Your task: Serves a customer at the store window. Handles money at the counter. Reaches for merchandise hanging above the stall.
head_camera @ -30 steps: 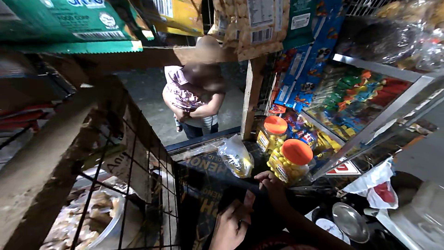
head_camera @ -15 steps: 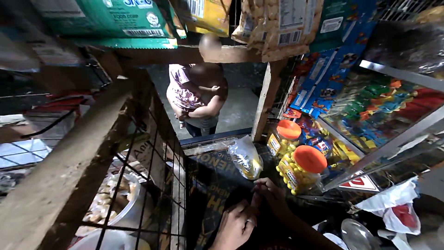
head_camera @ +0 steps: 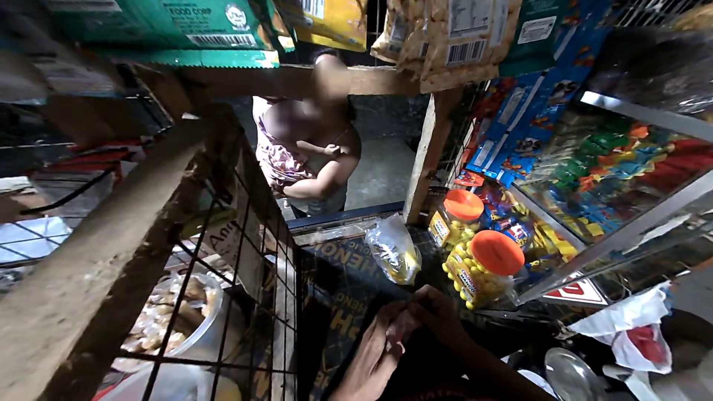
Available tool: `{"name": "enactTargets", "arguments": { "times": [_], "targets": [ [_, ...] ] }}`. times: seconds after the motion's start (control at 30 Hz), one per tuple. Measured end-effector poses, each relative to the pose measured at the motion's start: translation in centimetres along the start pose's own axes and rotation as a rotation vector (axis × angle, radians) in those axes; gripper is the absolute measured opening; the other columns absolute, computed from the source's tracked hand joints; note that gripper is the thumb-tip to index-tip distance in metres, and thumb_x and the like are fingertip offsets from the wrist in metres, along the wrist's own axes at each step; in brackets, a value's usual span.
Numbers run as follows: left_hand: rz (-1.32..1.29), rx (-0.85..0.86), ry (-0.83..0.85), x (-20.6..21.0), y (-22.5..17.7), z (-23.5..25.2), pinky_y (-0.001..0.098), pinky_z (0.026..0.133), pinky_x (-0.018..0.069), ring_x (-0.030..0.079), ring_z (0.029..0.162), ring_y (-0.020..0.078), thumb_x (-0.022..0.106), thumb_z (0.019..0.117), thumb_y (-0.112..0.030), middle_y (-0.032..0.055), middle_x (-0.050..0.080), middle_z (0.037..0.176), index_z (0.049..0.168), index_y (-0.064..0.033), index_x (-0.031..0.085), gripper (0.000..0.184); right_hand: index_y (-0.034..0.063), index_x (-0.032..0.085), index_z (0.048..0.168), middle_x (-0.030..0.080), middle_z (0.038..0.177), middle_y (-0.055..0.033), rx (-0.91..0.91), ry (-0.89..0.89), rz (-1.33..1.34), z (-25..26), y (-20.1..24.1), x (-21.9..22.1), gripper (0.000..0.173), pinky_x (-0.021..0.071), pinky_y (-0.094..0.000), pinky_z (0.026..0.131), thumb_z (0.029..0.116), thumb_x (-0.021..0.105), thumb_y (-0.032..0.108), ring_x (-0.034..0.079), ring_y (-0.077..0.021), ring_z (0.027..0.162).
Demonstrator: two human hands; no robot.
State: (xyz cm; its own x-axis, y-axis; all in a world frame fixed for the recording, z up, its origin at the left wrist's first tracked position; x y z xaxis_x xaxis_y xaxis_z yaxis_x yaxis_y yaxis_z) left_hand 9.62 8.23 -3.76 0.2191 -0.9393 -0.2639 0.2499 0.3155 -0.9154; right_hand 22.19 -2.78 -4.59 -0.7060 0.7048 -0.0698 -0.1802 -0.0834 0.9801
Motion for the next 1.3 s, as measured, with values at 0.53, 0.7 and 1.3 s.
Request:
{"name": "enactTargets", "arguments": {
  "times": [0.53, 0.7, 1.3],
  "targets": [
    [-0.016, -0.076, -0.295, -1.6, 0.1, 0.4, 0.0179, 0.067, 0.0592, 0.067, 0.072, 0.0012, 0.063, 0.0956, -0.006, 0.0020, 0.073, 0.100, 0.105, -0.0035, 0.075, 0.015, -0.0003, 0.068, 0.112, 0.069, 0.084, 0.0047, 0.012, 0.203, -0.038, -0.2, -0.2, 1.5, 0.021, 0.0532, -0.0167, 0.064, 0.0955, 0.066, 0.012, 0.060, 0.0041, 0.067],
    [0.112, -0.082, -0.332, -1.7, 0.2, 0.2, 0.0164, 0.068, 0.0590, 0.067, 0.072, 0.0004, 0.065, 0.0938, -0.006, 0.0025, 0.073, 0.097, 0.100, -0.0036, 0.076, 0.013, -0.0019, 0.071, 0.111, 0.072, 0.090, -0.0018, -0.043, 0.183, -0.141, -0.3, 0.1, 1.5, 0.019, 0.0542, -0.0159, 0.067, 0.0972, 0.065, 0.011, 0.062, 0.0027, 0.070],
    [0.142, -0.069, -0.350, -1.9, -0.1, 0.3, 0.0173, 0.065, 0.0586, 0.066, 0.067, 0.0004, 0.052, 0.1017, -0.010, 0.0020, 0.073, 0.090, 0.101, -0.0011, 0.074, 0.024, -0.0019, 0.069, 0.103, 0.072, 0.088, 0.0011, -0.054, 0.029, -0.122, -0.3, 0.0, 0.8, 0.014, 0.0556, -0.0168, 0.063, 0.0949, 0.066, 0.009, 0.063, 0.0027, 0.068]
  ]
}}
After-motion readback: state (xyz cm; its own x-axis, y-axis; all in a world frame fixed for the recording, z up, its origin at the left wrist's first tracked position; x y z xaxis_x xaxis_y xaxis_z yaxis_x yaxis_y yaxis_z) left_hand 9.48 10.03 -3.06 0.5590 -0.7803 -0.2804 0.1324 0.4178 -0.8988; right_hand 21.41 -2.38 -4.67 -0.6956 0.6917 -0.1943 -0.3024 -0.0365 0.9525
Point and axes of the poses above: each hand's wrist, its own z-axis towards the middle knuckle, its own x-axis out of the palm, y = z × x, the point moved 7 cm from there along z, towards the middle knuckle
